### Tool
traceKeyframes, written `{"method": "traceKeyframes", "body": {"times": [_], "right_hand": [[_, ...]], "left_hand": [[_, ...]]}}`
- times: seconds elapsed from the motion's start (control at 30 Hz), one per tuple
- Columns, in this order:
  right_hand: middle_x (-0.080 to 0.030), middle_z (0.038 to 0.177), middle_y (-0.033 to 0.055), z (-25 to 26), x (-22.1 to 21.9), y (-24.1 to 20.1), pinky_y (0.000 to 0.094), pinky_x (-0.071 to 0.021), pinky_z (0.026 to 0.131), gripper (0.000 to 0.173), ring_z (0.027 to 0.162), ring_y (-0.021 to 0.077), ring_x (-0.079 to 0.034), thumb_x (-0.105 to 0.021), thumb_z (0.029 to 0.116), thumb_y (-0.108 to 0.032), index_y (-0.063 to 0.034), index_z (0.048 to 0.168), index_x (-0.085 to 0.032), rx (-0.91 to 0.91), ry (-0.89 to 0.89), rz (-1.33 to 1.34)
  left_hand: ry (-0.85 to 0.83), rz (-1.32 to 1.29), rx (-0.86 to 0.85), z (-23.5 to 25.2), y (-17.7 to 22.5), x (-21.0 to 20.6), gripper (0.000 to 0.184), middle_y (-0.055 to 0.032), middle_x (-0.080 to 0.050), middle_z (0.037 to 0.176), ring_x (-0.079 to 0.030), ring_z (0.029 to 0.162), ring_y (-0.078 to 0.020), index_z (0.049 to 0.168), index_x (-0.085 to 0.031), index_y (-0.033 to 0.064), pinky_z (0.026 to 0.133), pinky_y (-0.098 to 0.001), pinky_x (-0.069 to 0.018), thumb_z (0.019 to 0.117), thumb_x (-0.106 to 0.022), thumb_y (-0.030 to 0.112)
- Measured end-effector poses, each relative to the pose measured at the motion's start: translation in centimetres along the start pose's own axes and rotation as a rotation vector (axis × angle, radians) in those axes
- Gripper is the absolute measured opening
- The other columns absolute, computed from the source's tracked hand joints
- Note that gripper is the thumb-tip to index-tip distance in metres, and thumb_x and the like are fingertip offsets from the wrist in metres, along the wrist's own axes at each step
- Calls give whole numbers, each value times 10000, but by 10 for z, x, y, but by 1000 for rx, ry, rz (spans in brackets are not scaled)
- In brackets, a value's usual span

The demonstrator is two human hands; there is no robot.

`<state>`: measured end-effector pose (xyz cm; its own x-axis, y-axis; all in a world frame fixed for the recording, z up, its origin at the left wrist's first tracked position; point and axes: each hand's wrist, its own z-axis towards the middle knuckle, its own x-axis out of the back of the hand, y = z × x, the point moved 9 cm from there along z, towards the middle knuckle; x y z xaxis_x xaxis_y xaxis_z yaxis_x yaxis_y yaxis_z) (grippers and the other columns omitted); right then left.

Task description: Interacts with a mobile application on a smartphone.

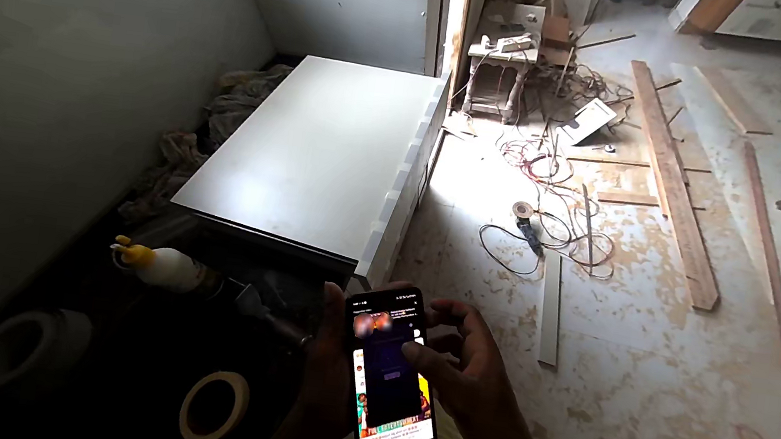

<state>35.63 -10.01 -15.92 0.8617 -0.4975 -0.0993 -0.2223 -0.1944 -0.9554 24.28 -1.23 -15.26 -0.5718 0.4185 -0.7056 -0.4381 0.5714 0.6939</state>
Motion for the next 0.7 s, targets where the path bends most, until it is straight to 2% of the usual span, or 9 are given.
{"method": "traceKeyframes", "body": {"times": [0.1, 0.4, 0.53, 0.7], "right_hand": [[-672, 1153, 65, 0, 1, 0, 316, -625, 689, 659, 864, 172, -709, -811, 841, -408, -121, 1367, -536, 6, 0, 12], [-713, 1091, 102, 1, 1, -1, 361, -641, 771, 590, 906, 220, -729, -776, 889, -363, -72, 1342, -536, 36, -22, 62], [-719, 1075, 112, -1, 1, -3, 370, -643, 793, 566, 907, 230, -733, -760, 909, -360, -59, 1334, -539, 30, -38, 85], [-722, 1059, 123, -3, 0, -4, 378, -640, 801, 554, 893, 235, -733, -754, 913, -349, -49, 1328, -542, 35, -48, 106]], "left_hand": [[-9, -27, 13, 1, 0, -2, 740, -146, -741, 1081, -739, 976, -194, 1225, -714, 102, 863, -372, -624, 966, -405, 723], [-78, -43, 10, 3, -1, -5, 730, -144, -738, 1103, -732, 1005, -190, 1242, -710, 106, 888, -375, -615, 983, -384, 705], [5, -28, 17, 1, -1, -1, 723, -147, -749, 1050, -746, 957, -191, 1200, -725, 101, 847, -373, -631, 977, -399, 707], [-6, -33, 10, 0, 0, 0, 739, -158, -744, 1061, -744, 960, -193, 1218, -715, 87, 851, -371, -628, 987, -376, 702]]}}
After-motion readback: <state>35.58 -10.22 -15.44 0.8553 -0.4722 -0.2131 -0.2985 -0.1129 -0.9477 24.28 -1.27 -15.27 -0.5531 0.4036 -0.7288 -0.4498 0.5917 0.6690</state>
